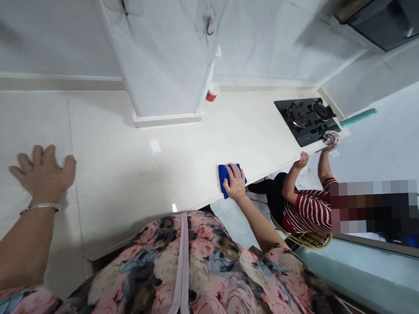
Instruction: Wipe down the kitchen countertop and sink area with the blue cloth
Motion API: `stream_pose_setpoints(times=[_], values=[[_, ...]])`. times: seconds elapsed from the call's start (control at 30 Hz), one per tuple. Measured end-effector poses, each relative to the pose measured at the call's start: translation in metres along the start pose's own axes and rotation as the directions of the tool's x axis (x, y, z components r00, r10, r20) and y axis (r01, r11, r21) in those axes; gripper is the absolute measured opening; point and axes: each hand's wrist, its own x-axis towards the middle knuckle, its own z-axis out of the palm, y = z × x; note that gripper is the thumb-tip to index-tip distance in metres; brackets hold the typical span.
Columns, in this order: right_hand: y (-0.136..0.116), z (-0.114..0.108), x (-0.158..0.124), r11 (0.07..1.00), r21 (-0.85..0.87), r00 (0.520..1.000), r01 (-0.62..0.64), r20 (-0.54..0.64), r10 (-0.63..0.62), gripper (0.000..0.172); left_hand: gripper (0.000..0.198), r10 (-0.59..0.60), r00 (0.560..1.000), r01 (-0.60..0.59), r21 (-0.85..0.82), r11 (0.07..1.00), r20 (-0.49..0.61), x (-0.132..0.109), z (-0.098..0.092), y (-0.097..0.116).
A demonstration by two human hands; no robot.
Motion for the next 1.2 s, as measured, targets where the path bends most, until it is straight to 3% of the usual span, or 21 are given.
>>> stream_pose_setpoints(times=[0.27, 0.47, 0.6, 0.73, 0.87, 0.93, 1.07, 1.2], values=[[-0.01, 0.007, -0.001, 0.999, -0.015, 0.999, -0.03, -0.041, 0.029, 0.063, 0.086, 0.04, 0.997, -0.042, -0.025, 0.999, -0.063, 0.005, 0.003, -0.007], [-0.008, 0.009, 0.0, 0.999, 0.001, 0.998, -0.041, -0.055, 0.041, 0.063, 0.089, 0.041, 0.999, -0.041, -0.007, 0.999, 0.023, -0.013, 0.008, -0.004], [-0.004, 0.013, -0.002, 0.999, 0.016, 0.996, -0.035, -0.077, 0.036, 0.063, 0.09, 0.1, 0.993, -0.101, 0.017, 0.995, 0.058, -0.058, 0.005, -0.009], [-0.003, 0.015, -0.004, 1.0, 0.005, 0.994, -0.02, -0.106, 0.02, 0.063, 0.092, 0.082, 0.985, -0.09, 0.047, 0.995, 0.151, -0.115, -0.012, -0.044], [-0.003, 0.013, -0.005, 1.0, 0.022, 0.992, 0.004, -0.124, -0.001, 0.062, 0.09, -0.128, 0.99, 0.121, 0.108, 0.987, 0.057, -0.186, -0.037, -0.095], [-0.004, 0.014, -0.007, 0.999, 0.039, 0.991, -0.005, -0.133, 0.01, 0.062, 0.092, -0.283, 0.959, 0.279, 0.104, 0.955, 0.027, -0.222, -0.049, -0.109], [-0.019, 0.02, -0.014, 0.996, 0.042, 0.982, -0.08, -0.17, 0.086, 0.065, 0.091, -0.428, 0.903, 0.425, 0.073, 0.902, 0.033, -0.266, -0.06, -0.107], [-0.059, 0.024, -0.022, 0.994, 0.063, 0.974, -0.093, -0.2, 0.104, 0.066, 0.086, -0.455, 0.89, 0.456, 0.068, 0.887, -0.033, -0.273, -0.058, -0.098]])
